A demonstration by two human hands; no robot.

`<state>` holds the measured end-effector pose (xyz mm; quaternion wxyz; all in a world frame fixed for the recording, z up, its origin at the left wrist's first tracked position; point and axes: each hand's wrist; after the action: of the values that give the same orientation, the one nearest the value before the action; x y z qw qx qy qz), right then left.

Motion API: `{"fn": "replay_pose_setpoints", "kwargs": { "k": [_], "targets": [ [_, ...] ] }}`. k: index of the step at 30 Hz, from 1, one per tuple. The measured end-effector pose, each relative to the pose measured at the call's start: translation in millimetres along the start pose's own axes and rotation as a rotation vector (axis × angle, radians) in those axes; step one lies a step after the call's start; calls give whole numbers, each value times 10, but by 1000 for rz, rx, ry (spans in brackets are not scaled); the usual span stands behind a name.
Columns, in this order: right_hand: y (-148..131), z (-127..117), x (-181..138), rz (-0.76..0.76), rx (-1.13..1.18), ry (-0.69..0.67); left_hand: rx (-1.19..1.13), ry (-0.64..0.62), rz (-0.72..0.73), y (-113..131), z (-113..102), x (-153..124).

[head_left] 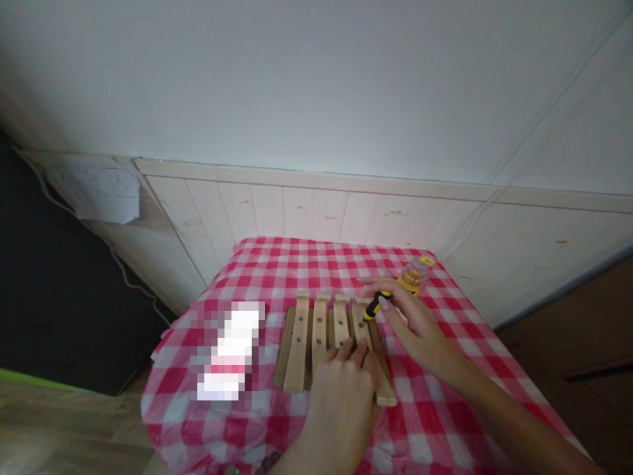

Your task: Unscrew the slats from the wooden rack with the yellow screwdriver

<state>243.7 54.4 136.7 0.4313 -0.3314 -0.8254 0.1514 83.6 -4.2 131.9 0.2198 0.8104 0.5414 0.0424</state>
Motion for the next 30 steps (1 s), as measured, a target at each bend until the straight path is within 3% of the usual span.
{"fn": "replay_pose_setpoints", "kwargs": {
  "k": [9,11,15,25,30],
  "targets": [
    [-4,30,115,-58,-198,110,3,10,0,3,5,2],
    [-3,-14,126,-61,-231,82,0,9,2,-1,3,-1],
    [-1,-90,106,-64,-214,33,-7,3,-8,-2,5,2],
    [-3,27,59,-54,-168,114,0,4,-7,10,-15,-4],
    [-5,1,57,-58,-129,-29,-4,3,0,5,-7,2]
  ]
}}
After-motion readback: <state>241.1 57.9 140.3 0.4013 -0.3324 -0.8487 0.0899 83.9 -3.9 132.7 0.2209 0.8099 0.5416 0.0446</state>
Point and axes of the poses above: each hand's wrist, its own x-axis towards the middle knuckle, its own z-axis out of the palm, y = z × x, and after that the axes turned 9 degrees about -z, right-handed
